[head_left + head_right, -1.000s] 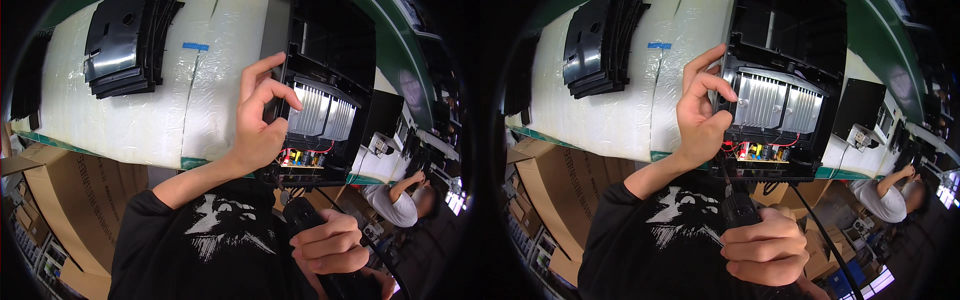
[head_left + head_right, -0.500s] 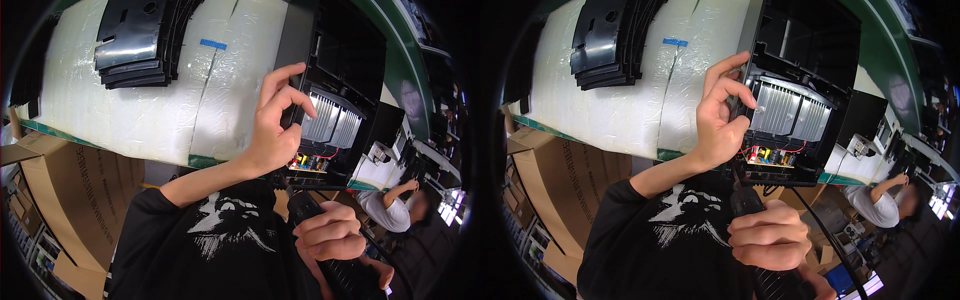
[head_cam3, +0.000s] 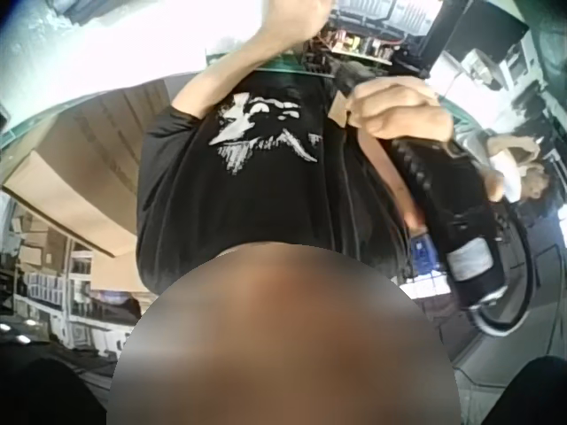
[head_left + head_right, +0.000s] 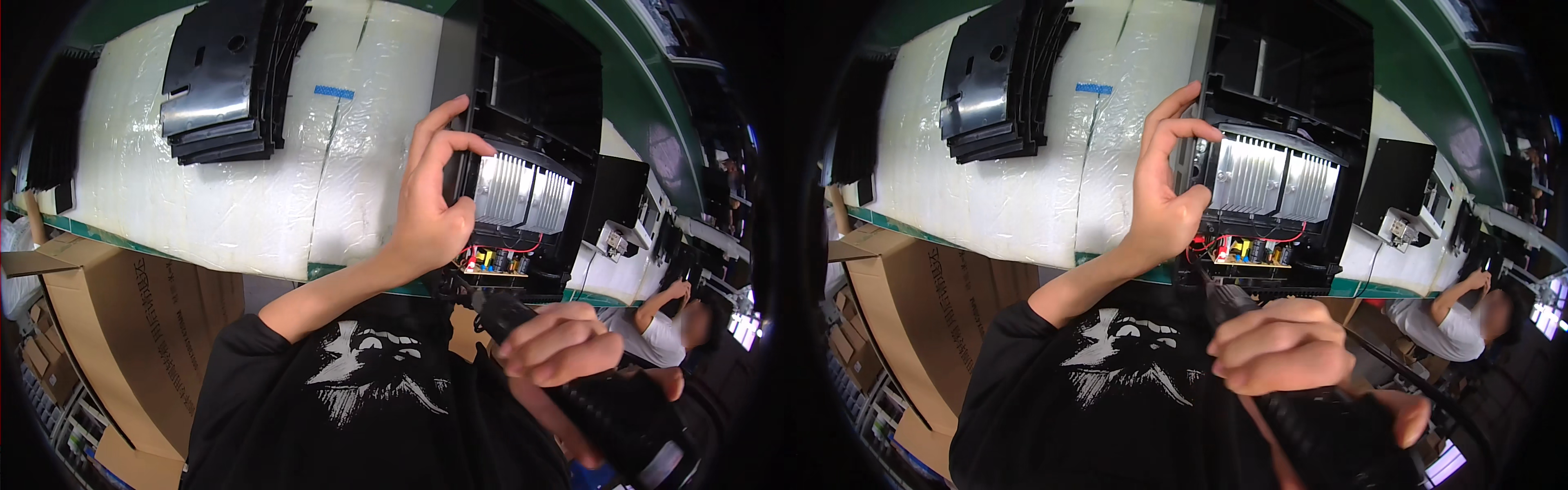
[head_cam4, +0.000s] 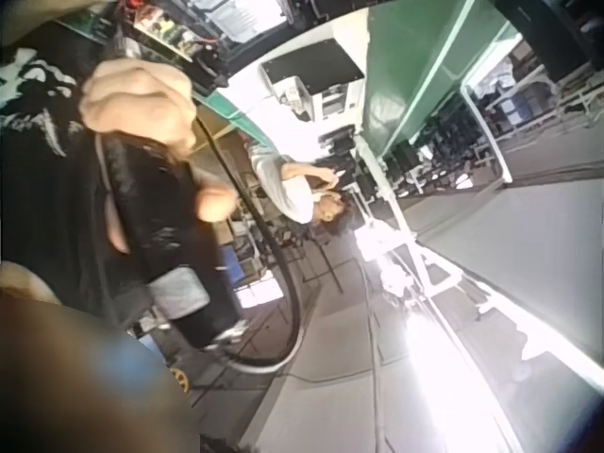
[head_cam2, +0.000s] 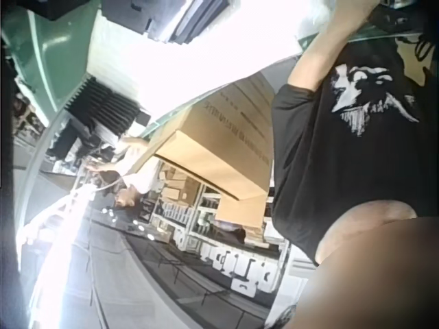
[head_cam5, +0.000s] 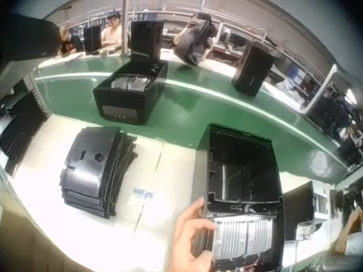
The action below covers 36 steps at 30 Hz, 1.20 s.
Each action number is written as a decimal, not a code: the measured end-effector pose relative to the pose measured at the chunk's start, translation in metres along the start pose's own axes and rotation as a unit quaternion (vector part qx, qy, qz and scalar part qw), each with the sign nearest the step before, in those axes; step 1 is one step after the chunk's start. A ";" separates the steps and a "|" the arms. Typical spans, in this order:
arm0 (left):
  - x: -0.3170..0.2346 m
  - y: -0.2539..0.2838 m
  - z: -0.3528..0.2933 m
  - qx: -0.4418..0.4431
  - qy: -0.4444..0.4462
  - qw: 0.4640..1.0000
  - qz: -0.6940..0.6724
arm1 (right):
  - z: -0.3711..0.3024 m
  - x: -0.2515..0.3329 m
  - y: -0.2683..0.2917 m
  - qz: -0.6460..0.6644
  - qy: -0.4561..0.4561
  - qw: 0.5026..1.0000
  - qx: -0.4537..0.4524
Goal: Assembling electronic device housings using an electric screwdriver on a factory assembly line.
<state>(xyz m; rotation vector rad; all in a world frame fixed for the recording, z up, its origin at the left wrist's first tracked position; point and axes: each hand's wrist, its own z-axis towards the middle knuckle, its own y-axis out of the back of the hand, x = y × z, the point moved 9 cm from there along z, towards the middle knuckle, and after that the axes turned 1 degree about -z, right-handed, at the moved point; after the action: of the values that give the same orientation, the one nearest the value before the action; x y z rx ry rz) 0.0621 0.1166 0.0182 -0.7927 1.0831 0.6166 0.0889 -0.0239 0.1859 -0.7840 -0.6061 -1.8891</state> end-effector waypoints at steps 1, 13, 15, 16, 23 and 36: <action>0.000 -0.002 0.002 0.015 0.013 1.000 0.001 | 0.003 0.009 0.008 -0.001 0.033 0.999 -0.026; 0.001 0.005 0.010 0.105 0.110 0.988 0.003 | -0.053 0.149 0.160 -0.158 0.247 0.921 -0.257; -0.001 0.006 0.016 0.107 0.122 0.987 -0.015 | -0.075 0.164 0.183 -0.323 0.296 0.854 -0.281; -0.001 0.012 0.018 0.092 0.125 0.988 -0.010 | -0.086 0.161 0.206 -0.341 0.277 0.847 -0.300; 0.003 0.029 0.012 0.027 0.166 0.984 0.053 | -0.135 0.134 0.299 -0.391 0.177 0.779 -0.457; 0.004 0.028 0.017 0.052 0.117 0.987 0.100 | -0.114 0.094 0.340 -0.208 0.076 0.932 -0.286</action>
<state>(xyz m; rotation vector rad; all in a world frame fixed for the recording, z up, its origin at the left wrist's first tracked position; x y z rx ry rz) 0.0504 0.1470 0.0119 -0.6818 1.4122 0.6403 0.3383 -0.2980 0.2044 -0.9080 -0.1112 -2.5468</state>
